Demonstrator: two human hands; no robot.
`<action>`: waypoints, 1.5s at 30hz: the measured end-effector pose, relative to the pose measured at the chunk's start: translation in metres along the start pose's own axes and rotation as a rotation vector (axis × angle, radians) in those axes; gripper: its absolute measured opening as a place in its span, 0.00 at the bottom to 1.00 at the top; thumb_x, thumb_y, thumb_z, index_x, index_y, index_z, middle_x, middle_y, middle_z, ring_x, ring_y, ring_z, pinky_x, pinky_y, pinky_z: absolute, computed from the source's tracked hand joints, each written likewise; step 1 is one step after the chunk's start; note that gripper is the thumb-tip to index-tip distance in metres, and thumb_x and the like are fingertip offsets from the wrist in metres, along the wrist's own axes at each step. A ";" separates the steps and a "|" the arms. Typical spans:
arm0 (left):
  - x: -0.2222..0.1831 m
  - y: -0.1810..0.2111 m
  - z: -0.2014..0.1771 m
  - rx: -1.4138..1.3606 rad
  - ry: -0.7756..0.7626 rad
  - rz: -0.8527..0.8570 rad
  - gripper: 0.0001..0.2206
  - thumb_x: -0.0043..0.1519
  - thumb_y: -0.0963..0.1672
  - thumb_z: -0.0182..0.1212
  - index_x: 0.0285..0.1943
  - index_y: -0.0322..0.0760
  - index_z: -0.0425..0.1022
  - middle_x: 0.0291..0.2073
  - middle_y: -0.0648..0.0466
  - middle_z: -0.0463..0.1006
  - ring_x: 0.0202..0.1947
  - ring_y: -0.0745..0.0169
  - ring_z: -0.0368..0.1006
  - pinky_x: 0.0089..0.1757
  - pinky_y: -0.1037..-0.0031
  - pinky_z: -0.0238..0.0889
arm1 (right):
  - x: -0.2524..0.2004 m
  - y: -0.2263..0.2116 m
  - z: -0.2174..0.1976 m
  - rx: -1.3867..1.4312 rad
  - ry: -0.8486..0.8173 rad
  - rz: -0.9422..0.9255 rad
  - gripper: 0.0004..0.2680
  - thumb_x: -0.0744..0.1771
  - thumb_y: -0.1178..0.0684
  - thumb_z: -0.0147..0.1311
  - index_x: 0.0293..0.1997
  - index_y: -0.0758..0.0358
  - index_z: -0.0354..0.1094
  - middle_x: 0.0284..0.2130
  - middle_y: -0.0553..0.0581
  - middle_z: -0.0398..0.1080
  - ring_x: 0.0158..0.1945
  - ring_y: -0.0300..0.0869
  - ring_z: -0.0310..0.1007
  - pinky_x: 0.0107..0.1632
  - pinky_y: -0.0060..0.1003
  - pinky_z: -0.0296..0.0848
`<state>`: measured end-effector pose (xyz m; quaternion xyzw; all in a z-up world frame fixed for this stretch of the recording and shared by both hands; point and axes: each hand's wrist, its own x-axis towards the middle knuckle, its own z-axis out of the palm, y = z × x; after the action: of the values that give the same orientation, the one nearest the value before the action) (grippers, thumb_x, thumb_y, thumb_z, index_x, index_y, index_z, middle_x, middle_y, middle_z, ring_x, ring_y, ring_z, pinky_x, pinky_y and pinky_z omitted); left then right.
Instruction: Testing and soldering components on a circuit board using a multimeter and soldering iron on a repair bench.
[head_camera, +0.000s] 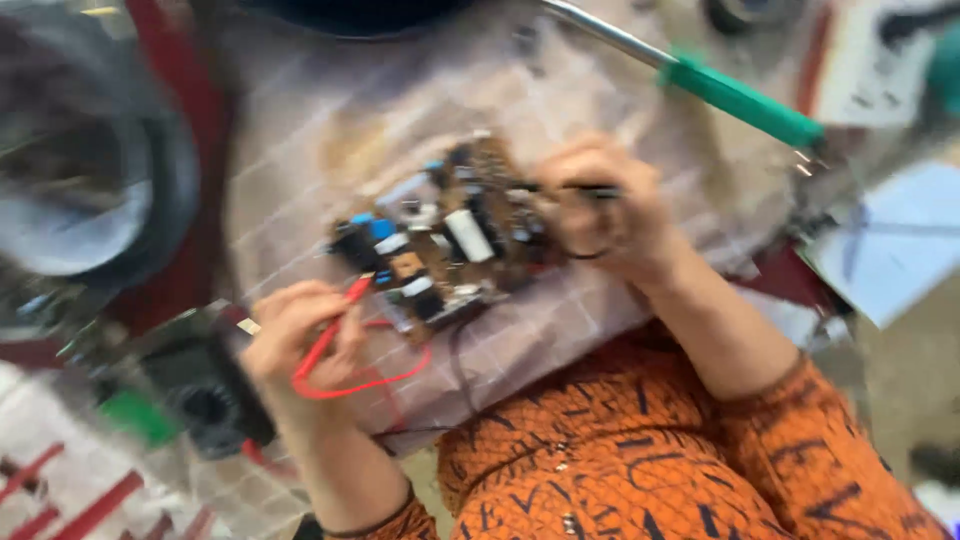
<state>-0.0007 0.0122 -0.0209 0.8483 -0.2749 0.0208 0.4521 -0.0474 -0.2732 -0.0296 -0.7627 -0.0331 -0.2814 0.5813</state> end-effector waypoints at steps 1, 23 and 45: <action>0.004 0.013 0.006 -0.023 -0.021 0.009 0.04 0.45 0.41 0.65 0.26 0.41 0.75 0.23 0.53 0.74 0.30 0.55 0.70 0.37 0.75 0.61 | 0.001 -0.002 -0.004 -0.025 0.015 0.011 0.05 0.62 0.58 0.52 0.25 0.63 0.63 0.24 0.61 0.65 0.27 0.48 0.68 0.33 0.36 0.67; 0.005 0.015 0.004 0.027 0.024 -0.060 0.03 0.48 0.38 0.63 0.25 0.36 0.74 0.25 0.48 0.73 0.31 0.54 0.68 0.40 0.75 0.60 | -0.007 0.018 0.006 0.127 -0.007 -0.048 0.08 0.65 0.54 0.43 0.25 0.64 0.62 0.24 0.59 0.65 0.24 0.45 0.65 0.31 0.31 0.66; 0.012 0.020 -0.006 -0.019 0.086 -0.120 0.03 0.46 0.42 0.65 0.25 0.43 0.75 0.25 0.53 0.73 0.27 0.61 0.67 0.37 0.79 0.60 | 0.006 -0.002 -0.003 0.055 -0.078 0.119 0.09 0.66 0.54 0.39 0.25 0.65 0.58 0.25 0.60 0.66 0.24 0.41 0.65 0.30 0.28 0.65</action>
<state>0.0012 0.0021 0.0011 0.8573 -0.2038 0.0274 0.4720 -0.0444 -0.2772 -0.0242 -0.7575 -0.0183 -0.2153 0.6161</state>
